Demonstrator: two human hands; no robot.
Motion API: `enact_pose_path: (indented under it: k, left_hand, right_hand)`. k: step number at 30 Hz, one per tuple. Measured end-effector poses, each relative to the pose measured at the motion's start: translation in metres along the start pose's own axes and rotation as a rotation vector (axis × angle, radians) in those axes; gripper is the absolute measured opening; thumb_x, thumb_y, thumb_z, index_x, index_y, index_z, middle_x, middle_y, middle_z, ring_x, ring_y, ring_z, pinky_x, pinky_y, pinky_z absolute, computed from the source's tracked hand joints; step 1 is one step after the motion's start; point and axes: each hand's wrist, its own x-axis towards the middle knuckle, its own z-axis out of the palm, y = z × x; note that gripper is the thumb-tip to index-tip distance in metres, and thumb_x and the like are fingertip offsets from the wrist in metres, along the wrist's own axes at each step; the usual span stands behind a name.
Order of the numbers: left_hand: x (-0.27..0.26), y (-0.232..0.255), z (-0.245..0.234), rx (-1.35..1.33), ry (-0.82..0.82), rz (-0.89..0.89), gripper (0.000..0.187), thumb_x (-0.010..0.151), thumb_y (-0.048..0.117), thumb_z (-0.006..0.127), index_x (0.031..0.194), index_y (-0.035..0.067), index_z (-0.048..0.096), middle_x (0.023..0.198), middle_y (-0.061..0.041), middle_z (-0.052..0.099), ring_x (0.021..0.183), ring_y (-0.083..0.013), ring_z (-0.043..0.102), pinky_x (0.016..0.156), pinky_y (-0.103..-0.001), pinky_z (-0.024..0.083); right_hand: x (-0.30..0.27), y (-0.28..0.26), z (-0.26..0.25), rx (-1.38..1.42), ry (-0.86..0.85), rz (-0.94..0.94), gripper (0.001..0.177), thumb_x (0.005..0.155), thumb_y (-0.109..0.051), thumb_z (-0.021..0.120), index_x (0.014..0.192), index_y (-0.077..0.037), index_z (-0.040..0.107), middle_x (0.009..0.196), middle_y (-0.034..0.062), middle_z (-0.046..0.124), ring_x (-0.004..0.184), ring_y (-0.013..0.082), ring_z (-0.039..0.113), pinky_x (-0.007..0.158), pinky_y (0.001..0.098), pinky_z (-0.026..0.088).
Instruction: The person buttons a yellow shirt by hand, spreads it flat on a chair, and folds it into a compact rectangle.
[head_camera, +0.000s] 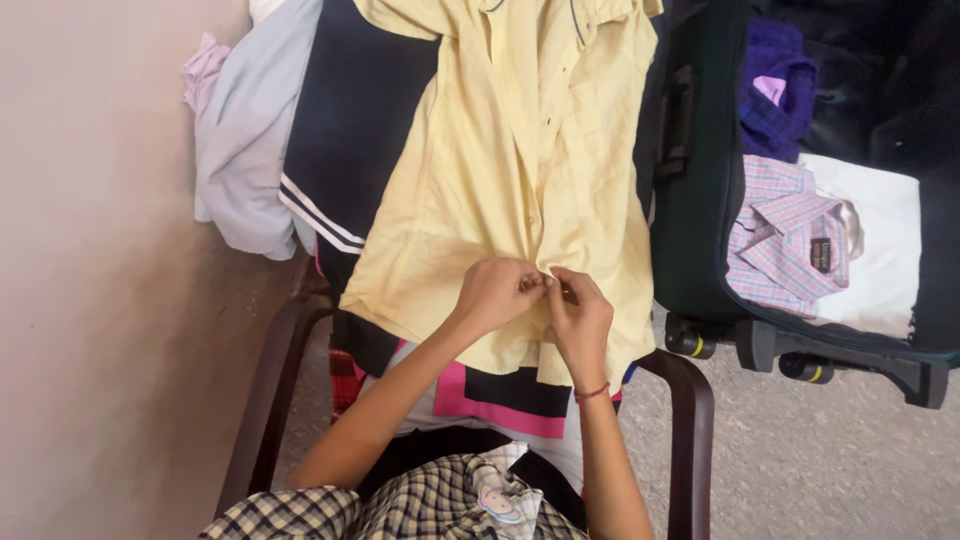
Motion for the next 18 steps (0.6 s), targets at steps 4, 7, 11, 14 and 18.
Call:
enact_pose_path:
  k: [4, 7, 11, 14, 18]
  left_hand:
    - [-0.007, 0.007, -0.006, -0.082, -0.004, -0.016, 0.025, 0.085, 0.034, 0.074, 0.096, 0.013, 0.081, 0.085, -0.008, 0.076, 0.077, -0.0251, 0.074, 0.068, -0.037, 0.056]
    - [-0.014, 0.012, -0.006, -0.125, 0.018, -0.089, 0.025, 0.087, 0.034, 0.071, 0.095, 0.013, 0.081, 0.086, -0.006, 0.077, 0.077, -0.0239, 0.075, 0.069, -0.036, 0.056]
    - [-0.02, 0.015, -0.005, -0.254, 0.071, -0.11, 0.026, 0.09, 0.035, 0.071, 0.097, 0.012, 0.079, 0.086, -0.004, 0.079, 0.079, -0.0193, 0.078, 0.071, -0.032, 0.058]
    - [-0.027, 0.021, -0.006, -0.265, 0.077, -0.11, 0.026, 0.09, 0.035, 0.07, 0.097, 0.012, 0.079, 0.085, -0.004, 0.079, 0.077, -0.0185, 0.078, 0.069, -0.031, 0.058]
    - [-0.032, 0.029, -0.006, -0.268, 0.075, -0.087, 0.025, 0.089, 0.033, 0.071, 0.094, 0.01, 0.079, 0.083, -0.006, 0.078, 0.076, -0.0186, 0.078, 0.069, -0.031, 0.058]
  right_hand:
    - [-0.001, -0.021, -0.009, 0.075, -0.047, 0.123, 0.02, 0.095, -0.012, 0.07, 0.108, 0.003, 0.073, 0.095, 0.0112, 0.075, 0.079, 0.015, 0.075, 0.066, 0.0291, 0.059]
    - [0.0, -0.028, -0.014, 0.054, -0.048, 0.131, 0.019, 0.095, -0.011, 0.072, 0.107, 0.004, 0.074, 0.091, 0.0109, 0.075, 0.075, 0.0151, 0.074, 0.065, 0.0295, 0.058]
    - [-0.008, -0.041, -0.023, 0.193, -0.13, 0.392, 0.018, 0.094, -0.011, 0.071, 0.104, 0.005, 0.073, 0.084, 0.0108, 0.072, 0.063, 0.0167, 0.07, 0.053, 0.0307, 0.057]
    - [-0.018, -0.046, -0.025, 0.131, -0.06, 0.276, 0.018, 0.093, -0.009, 0.072, 0.102, 0.006, 0.074, 0.086, 0.0077, 0.071, 0.069, 0.0128, 0.071, 0.059, 0.0268, 0.058]
    - [-0.032, -0.033, -0.018, 0.201, 0.066, 0.145, 0.019, 0.096, -0.008, 0.072, 0.107, 0.008, 0.074, 0.092, 0.0076, 0.072, 0.081, 0.011, 0.07, 0.074, 0.0237, 0.056]
